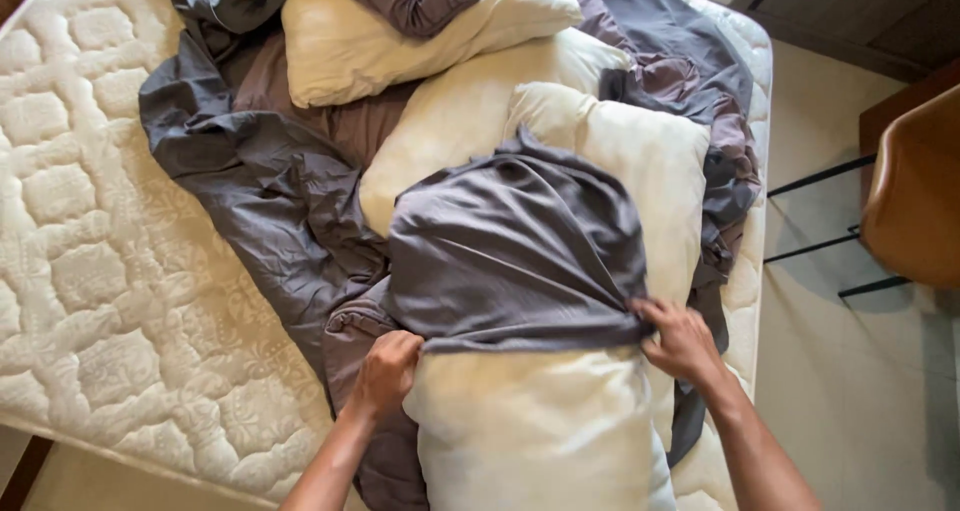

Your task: The person places a pillowcase over a pillow on a bed, then inserts the pillow into the case by hand. They smooth the fabric, tuck the corners, and adjust the pillowcase to fit the pillow, finishing by lifting and repositioning the pillow on the bed.

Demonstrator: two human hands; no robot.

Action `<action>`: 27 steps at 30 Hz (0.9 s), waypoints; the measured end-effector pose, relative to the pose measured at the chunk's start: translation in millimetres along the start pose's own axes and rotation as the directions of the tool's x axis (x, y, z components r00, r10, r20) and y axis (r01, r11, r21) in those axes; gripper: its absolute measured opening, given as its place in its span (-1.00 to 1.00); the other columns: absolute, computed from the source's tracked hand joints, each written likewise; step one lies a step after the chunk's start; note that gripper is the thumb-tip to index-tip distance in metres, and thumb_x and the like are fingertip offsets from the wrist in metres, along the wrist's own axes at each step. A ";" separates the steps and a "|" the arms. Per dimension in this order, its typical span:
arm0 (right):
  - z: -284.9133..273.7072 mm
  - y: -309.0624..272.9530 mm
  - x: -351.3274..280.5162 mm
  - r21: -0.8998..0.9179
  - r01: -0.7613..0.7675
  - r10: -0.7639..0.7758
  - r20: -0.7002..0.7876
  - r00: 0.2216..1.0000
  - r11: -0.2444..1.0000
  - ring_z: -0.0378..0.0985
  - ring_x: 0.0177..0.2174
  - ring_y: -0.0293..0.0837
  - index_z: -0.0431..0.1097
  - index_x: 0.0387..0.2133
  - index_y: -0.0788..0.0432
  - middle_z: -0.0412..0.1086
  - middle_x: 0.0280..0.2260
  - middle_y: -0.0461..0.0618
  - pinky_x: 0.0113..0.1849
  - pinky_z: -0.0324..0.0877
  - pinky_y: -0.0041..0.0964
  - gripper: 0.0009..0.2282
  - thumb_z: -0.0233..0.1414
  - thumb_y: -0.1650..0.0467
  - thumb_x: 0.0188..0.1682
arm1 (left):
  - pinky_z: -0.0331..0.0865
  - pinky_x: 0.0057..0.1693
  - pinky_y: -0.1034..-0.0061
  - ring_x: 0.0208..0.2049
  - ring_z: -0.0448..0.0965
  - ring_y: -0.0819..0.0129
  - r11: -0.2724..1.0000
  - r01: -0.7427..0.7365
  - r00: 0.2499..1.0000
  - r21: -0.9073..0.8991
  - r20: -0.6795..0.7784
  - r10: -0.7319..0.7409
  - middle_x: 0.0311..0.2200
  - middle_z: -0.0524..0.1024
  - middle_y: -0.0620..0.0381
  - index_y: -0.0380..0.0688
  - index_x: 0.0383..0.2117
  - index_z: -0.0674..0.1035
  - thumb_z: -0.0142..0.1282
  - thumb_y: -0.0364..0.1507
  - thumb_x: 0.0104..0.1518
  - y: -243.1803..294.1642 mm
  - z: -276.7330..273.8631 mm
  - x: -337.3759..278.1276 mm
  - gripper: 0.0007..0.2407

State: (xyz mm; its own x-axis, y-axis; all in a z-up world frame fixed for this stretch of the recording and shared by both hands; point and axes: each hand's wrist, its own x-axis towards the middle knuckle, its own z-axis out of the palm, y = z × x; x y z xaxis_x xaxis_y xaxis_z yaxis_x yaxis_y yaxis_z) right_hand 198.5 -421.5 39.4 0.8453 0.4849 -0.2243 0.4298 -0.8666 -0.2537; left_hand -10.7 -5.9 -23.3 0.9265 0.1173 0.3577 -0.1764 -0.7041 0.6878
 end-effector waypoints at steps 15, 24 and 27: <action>73.6 -140.7 -55.9 0.260 0.655 -0.698 0.386 0.603 0.709 0.48 -0.13 0.08 0.46 -0.34 0.12 0.43 -0.29 -0.05 -0.20 0.36 0.02 -0.78 0.12 0.50 -0.30 | 0.53 -0.14 0.45 -0.29 0.66 0.39 0.753 0.554 0.762 -0.354 -0.148 -0.631 -0.27 0.65 0.10 -0.21 -0.23 0.65 0.24 -0.47 0.09 -31.7 14.8 -79.2 -0.84; 25.9 -53.7 7.4 0.497 0.400 -0.128 -0.495 0.860 0.770 0.50 0.12 -0.03 0.46 -0.05 0.10 0.50 -0.02 -0.02 0.13 0.36 -0.18 -0.56 -0.03 0.65 -0.22 | 0.50 -0.01 0.34 -0.16 0.74 0.15 0.621 0.761 0.636 -0.190 0.025 -0.771 -0.22 0.68 -0.18 -0.22 -0.02 0.61 0.10 -0.49 0.10 -163.1 98.6 -86.3 -0.70; 23.1 -27.8 39.8 0.545 0.006 0.209 -0.331 0.920 0.838 0.55 0.00 0.01 0.43 0.08 0.02 0.45 -0.05 0.02 0.00 0.40 -0.16 -0.46 -0.09 0.64 -0.21 | 0.49 -0.03 0.28 -0.17 0.69 -0.01 0.552 0.833 0.551 -0.034 -0.039 -0.834 -0.21 0.67 -0.26 -0.28 -0.11 0.64 0.03 -0.53 0.12 -158.4 94.4 -87.9 -0.76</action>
State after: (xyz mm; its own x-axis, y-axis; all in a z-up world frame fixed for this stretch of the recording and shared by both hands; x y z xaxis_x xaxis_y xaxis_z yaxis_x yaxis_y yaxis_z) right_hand 212.8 -375.4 15.8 0.9727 0.2260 0.0520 0.1921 -0.6593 -0.7269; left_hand -32.8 29.2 -223.4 0.6444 0.6790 -0.3517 0.6630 -0.2669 0.6994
